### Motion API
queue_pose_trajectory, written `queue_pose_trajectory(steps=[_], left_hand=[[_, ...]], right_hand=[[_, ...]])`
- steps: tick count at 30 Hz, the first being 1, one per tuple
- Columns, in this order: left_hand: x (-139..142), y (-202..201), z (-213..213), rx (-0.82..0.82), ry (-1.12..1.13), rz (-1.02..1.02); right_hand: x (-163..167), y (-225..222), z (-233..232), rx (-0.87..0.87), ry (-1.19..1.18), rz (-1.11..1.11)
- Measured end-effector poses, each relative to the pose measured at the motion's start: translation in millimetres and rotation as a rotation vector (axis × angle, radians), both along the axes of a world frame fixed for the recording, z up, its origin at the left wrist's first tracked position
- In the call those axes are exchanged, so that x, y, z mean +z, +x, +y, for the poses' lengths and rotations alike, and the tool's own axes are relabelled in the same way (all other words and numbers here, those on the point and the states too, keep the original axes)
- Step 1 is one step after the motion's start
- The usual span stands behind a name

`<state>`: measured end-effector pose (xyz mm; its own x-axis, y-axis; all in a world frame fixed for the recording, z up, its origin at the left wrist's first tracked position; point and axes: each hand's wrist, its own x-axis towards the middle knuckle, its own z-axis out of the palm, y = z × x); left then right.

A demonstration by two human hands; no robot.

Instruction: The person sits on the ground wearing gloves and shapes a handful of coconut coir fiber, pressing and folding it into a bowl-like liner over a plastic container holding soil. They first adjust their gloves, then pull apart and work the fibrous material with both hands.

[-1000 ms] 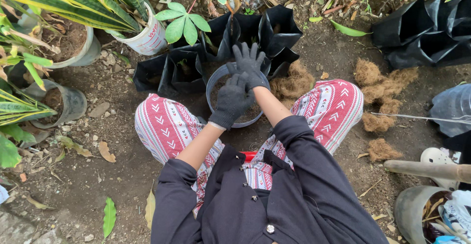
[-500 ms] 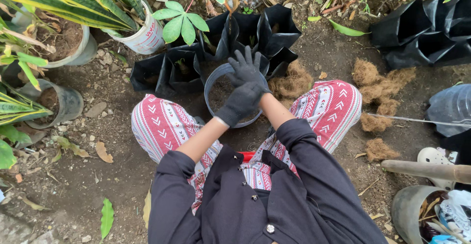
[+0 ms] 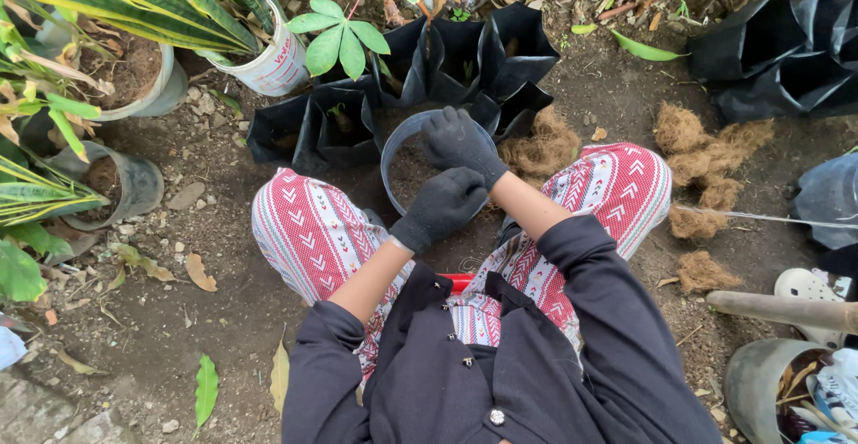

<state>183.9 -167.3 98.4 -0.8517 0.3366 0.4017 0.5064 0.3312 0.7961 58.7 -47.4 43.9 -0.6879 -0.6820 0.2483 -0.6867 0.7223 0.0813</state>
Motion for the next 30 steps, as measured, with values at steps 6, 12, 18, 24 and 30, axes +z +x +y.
queue_pose_trajectory(steps=[6,12,18,24,30], left_hand=[[16.6,-30.4,-21.7,0.136,0.153,0.075],[10.4,-73.4,-20.3,0.245,-0.353,0.189],[-23.0,-107.5,-23.0,0.321,-0.388,0.111],[-30.1,-119.1,-25.9,0.329,0.039,-0.243],[-59.1,-130.8,27.8,0.233,-0.166,-0.03]], right_hand=[[0.3,19.9,11.1,0.184,-0.113,0.162],[-5.7,39.9,3.7,0.223,0.057,0.06],[-11.3,47.7,8.3,0.281,-0.038,-0.094],[9.4,21.3,17.1,0.165,-0.139,-0.429],[5.4,-19.5,66.1,-0.056,-0.212,-0.105]])
